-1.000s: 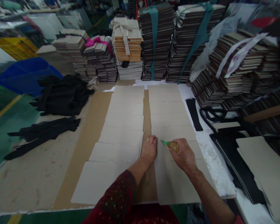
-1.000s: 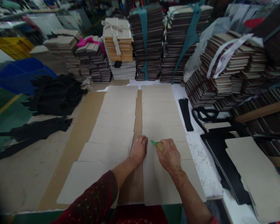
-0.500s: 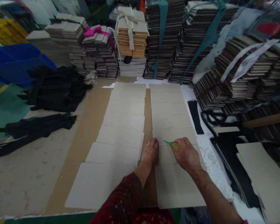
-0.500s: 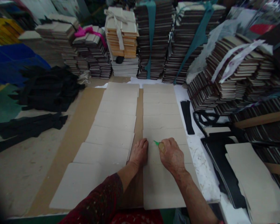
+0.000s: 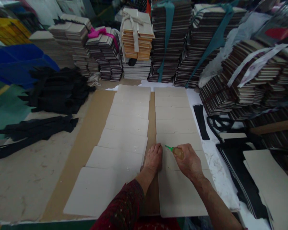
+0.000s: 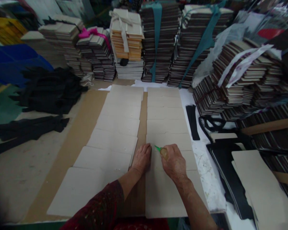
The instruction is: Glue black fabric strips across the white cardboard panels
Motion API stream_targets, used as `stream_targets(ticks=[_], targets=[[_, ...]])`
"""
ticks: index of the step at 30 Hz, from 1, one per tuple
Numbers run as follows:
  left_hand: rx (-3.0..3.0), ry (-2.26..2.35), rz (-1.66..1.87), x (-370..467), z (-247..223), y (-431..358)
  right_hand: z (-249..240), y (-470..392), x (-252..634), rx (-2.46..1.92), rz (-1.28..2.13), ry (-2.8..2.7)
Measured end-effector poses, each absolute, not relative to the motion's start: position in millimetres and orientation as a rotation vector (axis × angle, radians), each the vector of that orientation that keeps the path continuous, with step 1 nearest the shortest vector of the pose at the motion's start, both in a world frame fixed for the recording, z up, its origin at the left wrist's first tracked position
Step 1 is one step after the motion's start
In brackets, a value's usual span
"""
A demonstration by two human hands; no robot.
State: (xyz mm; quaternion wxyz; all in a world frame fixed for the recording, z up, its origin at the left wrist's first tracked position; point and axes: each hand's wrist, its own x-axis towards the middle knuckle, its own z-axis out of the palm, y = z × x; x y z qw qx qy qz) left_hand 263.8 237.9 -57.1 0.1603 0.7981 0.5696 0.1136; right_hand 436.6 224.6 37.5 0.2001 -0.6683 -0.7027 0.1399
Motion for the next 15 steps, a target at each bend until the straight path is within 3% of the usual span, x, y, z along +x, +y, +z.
stream_targets(ticks=[8,15], targets=[[2.325,1.638,0.423,262,-60,238,29,228,525,-1.898,0.625,-1.154],[2.357,1.595,0.533,259,-62,240,22,207,589,-2.016,0.479,-1.352]])
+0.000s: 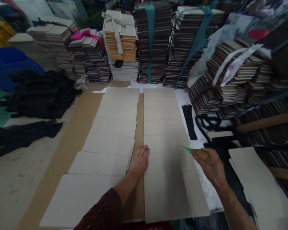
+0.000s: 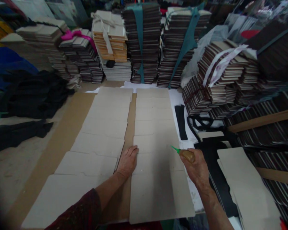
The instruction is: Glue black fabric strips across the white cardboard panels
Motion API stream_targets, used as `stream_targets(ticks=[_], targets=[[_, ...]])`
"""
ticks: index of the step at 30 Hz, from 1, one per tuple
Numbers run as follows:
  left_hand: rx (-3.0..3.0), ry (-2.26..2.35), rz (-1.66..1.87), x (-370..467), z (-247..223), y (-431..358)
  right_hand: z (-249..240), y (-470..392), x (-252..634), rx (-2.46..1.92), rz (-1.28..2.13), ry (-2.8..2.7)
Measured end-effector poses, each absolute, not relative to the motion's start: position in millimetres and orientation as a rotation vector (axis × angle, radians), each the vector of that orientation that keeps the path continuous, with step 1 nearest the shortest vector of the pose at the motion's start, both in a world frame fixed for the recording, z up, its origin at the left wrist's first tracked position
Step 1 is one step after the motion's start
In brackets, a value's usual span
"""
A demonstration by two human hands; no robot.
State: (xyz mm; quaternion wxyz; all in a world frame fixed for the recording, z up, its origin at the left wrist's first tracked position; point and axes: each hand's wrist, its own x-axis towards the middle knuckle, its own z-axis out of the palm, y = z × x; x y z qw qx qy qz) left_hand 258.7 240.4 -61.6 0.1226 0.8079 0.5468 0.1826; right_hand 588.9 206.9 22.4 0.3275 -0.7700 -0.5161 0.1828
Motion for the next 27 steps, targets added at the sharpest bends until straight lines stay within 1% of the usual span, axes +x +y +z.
stream_targets(ticks=[6,10,15,21,27], targets=[[2.366,1.615,0.607,261,-56,252,19,214,584,-2.016,0.498,-1.518],[2.38,1.647,0.635,268,-54,287,22,218,584,-2.02,0.417,-1.651],[2.397,1.661,0.613,272,-63,324,28,224,583,-2.065,0.35,-1.803],[2.405,1.659,0.607,268,-71,322,37,232,586,-2.081,0.292,-1.883],[2.393,1.663,0.618,269,-66,320,47,229,587,-2.09,0.365,-1.901]])
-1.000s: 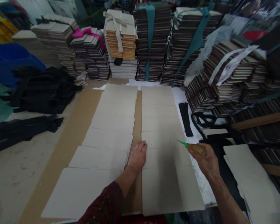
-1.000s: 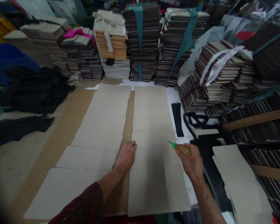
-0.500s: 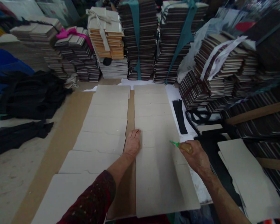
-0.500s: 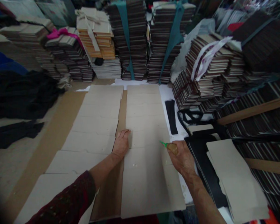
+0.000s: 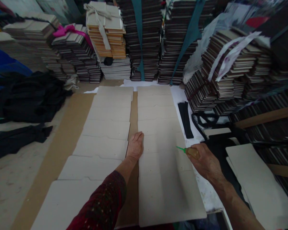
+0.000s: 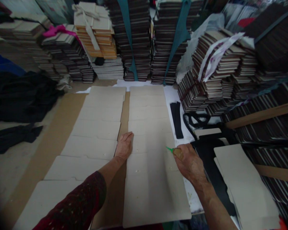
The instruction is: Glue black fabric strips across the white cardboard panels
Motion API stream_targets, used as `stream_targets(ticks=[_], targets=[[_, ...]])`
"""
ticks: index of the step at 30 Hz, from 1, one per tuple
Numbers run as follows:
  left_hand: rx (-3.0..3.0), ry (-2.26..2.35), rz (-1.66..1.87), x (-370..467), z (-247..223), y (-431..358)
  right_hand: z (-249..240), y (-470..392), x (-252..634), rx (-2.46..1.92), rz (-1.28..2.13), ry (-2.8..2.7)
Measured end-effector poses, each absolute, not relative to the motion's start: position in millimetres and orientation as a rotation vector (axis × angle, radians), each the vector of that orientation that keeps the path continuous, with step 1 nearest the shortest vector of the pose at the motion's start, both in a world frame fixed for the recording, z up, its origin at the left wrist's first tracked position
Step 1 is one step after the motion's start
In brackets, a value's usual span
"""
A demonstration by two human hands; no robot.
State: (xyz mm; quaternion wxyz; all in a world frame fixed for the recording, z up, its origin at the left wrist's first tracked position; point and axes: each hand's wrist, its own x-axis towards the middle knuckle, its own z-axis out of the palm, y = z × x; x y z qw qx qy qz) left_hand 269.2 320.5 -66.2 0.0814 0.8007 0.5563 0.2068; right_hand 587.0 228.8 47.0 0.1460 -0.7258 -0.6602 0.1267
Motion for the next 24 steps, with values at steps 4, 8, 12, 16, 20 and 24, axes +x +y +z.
stream_targets(ticks=[4,8,12,16,20,24], targets=[[2.385,1.667,0.623,270,-68,321,46,226,578,-2.048,0.345,-1.936],[2.387,1.663,0.624,269,-70,321,39,226,569,-1.997,0.257,-1.938],[2.386,1.659,0.633,269,-68,320,31,231,572,-1.962,0.312,-1.619],[2.364,1.671,0.661,270,-66,319,26,250,577,-1.992,0.381,-1.229],[2.34,1.677,0.684,270,-64,318,21,276,576,-1.949,0.334,-1.44],[2.34,1.656,0.681,269,-64,318,16,295,572,-1.952,0.315,-1.585]])
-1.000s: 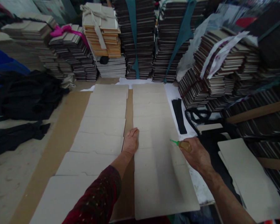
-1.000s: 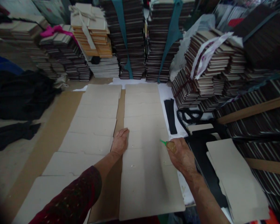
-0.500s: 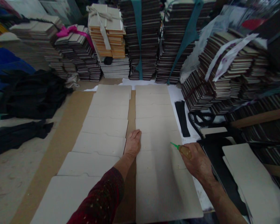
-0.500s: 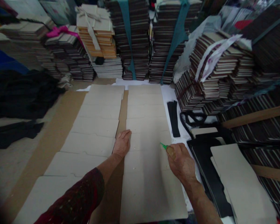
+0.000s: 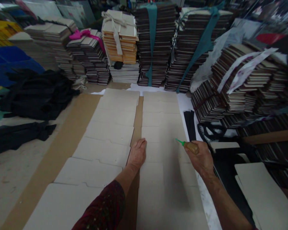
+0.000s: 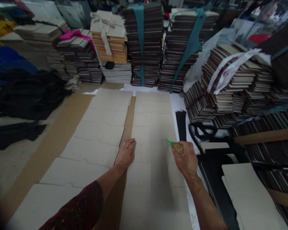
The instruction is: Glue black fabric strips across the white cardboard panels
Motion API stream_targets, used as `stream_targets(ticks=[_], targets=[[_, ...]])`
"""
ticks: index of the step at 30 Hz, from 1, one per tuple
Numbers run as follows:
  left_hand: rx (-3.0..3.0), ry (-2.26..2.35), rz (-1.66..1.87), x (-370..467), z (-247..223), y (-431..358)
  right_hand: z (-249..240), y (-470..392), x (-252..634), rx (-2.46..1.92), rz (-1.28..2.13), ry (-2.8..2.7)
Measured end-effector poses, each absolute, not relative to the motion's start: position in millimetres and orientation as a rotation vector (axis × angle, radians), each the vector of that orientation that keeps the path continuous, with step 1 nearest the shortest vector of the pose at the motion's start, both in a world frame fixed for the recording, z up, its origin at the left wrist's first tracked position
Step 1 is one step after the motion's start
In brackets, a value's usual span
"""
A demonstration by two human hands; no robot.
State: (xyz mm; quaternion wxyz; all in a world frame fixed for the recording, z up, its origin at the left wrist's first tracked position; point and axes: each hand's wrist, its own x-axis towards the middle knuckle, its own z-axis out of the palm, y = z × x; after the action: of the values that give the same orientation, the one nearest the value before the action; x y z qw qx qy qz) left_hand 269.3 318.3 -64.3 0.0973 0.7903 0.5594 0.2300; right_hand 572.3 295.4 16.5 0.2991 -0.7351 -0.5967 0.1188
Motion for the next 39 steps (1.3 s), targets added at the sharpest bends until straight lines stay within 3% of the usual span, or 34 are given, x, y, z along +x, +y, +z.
stream_targets(ticks=[15,25,34,39], targets=[[2.335,1.686,0.658,270,-68,318,36,330,579,-2.077,0.13,-1.945],[2.316,1.683,0.664,270,-69,318,33,322,588,-2.024,0.28,-1.87],[2.317,1.693,0.633,271,-63,315,13,320,562,-1.885,0.422,-1.463],[2.304,1.712,0.612,271,-65,314,22,319,514,-1.66,0.559,-1.726]])
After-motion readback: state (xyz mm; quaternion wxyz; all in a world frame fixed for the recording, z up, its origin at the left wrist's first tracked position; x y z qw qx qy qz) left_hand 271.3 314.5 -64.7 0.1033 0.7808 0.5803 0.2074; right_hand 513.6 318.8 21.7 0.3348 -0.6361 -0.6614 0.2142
